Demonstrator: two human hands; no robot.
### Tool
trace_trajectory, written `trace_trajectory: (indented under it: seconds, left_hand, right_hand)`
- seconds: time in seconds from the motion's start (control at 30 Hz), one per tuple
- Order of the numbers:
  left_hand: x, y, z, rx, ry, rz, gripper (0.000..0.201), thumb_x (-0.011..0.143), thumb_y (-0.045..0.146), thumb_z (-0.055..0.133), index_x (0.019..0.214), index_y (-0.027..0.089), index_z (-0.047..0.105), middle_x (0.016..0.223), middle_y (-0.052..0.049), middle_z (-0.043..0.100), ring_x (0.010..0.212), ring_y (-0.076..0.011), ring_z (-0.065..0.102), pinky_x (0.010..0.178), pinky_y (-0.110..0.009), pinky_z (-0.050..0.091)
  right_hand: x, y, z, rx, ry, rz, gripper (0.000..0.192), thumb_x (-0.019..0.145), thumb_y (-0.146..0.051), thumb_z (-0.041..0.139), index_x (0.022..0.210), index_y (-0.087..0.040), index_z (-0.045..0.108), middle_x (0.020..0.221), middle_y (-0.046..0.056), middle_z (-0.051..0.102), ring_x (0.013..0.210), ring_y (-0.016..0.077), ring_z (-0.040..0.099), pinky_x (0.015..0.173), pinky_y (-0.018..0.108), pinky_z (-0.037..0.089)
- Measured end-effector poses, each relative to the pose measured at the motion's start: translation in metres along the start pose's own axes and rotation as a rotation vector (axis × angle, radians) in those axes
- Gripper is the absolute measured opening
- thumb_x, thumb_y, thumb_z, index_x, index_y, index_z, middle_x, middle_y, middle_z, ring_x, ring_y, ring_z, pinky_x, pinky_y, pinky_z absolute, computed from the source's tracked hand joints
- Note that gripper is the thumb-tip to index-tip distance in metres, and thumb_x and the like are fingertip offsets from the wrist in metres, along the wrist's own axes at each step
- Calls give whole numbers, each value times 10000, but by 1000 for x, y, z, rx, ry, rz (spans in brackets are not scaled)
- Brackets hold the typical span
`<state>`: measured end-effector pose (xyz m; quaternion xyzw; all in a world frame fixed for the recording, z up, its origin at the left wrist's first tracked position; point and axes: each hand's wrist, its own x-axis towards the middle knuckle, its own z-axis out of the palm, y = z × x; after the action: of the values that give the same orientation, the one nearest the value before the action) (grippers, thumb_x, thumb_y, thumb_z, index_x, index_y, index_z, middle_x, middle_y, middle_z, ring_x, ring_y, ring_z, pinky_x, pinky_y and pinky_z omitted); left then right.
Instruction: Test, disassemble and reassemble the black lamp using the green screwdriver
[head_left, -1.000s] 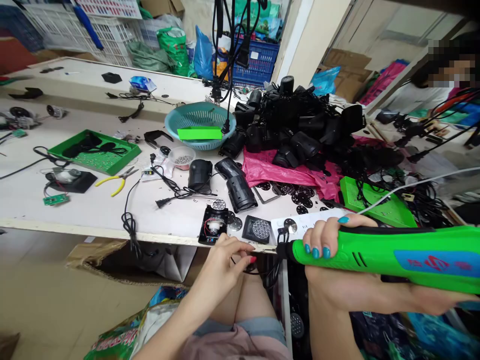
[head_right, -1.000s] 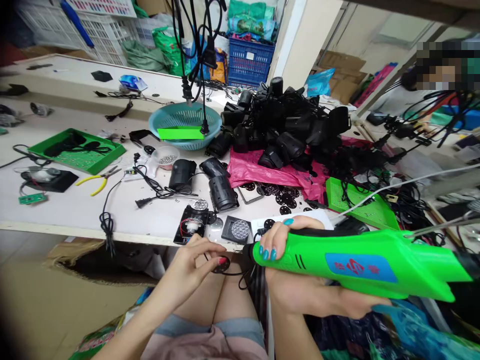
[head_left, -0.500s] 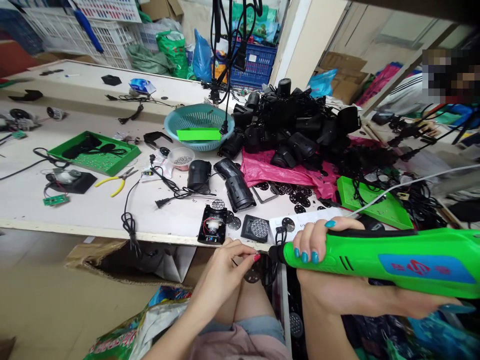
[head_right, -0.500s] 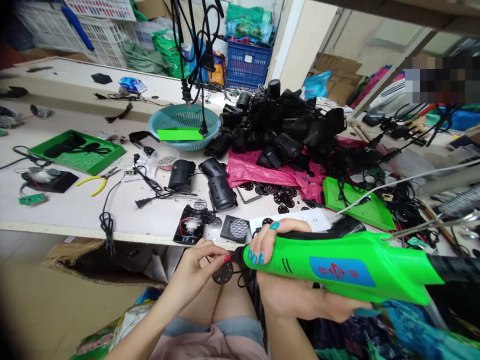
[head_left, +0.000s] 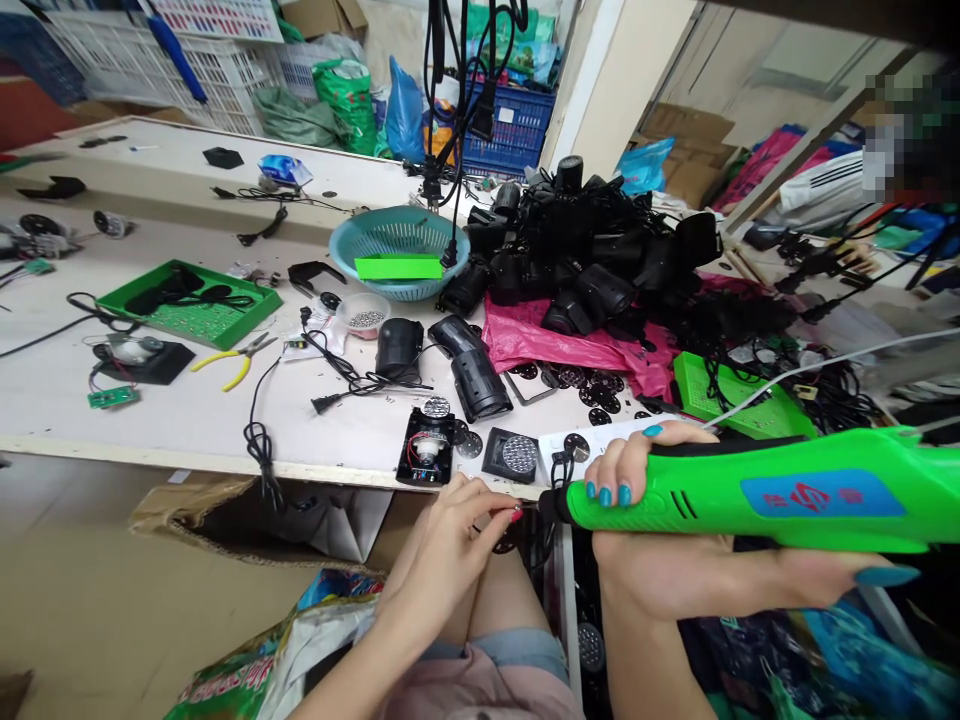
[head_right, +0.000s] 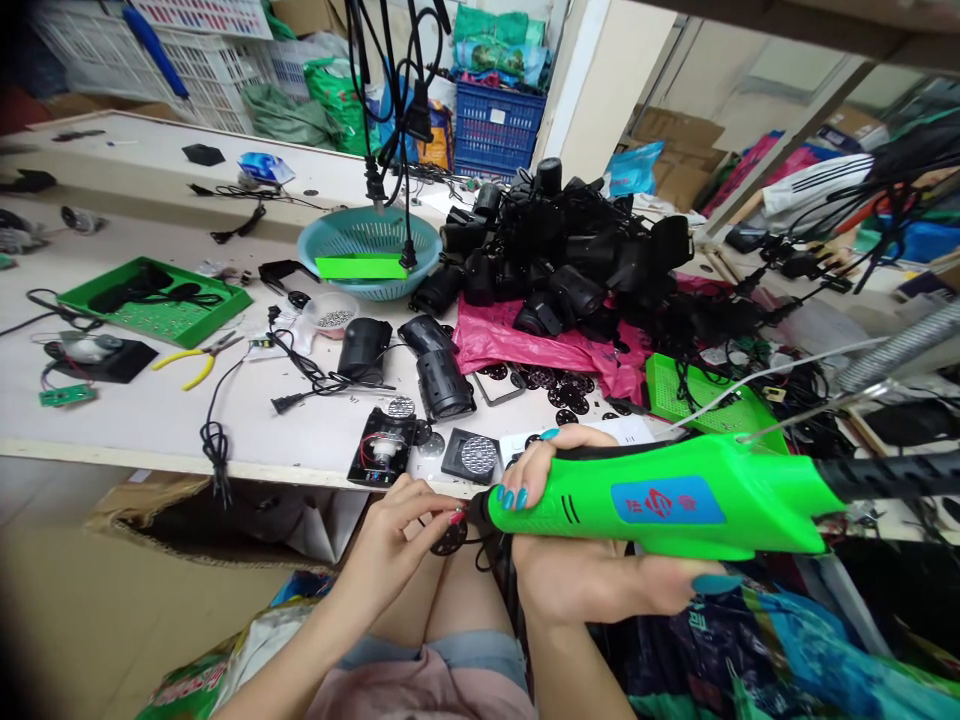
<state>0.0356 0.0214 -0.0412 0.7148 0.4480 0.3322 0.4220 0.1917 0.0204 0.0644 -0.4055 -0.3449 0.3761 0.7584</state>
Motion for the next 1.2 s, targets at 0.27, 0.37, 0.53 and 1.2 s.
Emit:
trace_trajectory:
  seconds: [0.27,0.37,0.53,1.2]
  left_hand:
    - [16,-7,-28,-142,133,-98,174,905,299,652,785,205,737,767,-20,696,775,-190,589,711,-286,425]
    - [27,5,-40,-212,212,-82,176,890,319,659,779,194,713,762,-15,662,745,-172,565,693,-272,413]
    - [41,33,-45,-324,245,-64,173,878,319,667,775,183,693,748,-3,625,700,-146,519,667,-255,395]
    - [55,-33,-96,227,333,-384,609,913,653,411,1190,139,584,1099,-171,660,1082,-346,597,995,-509,421]
  right_hand:
    - [4,5,-12,-53,2,-58,607,709,-767,627,971,-222,568,642,-23,550,525,147,477,526,297,395]
    - [4,13,-20,-206,-55,-53,324,793,-375,730,1045,-231,587,688,-39,588,527,117,512,522,263,407]
    - [-2,26,-19,-429,-156,25,273,797,-222,754,1012,-239,588,887,-5,701,658,101,591,602,232,477]
    - [-3,23,-16,-416,-33,51,365,724,-201,802,993,-222,556,829,-15,656,704,122,669,631,225,535]
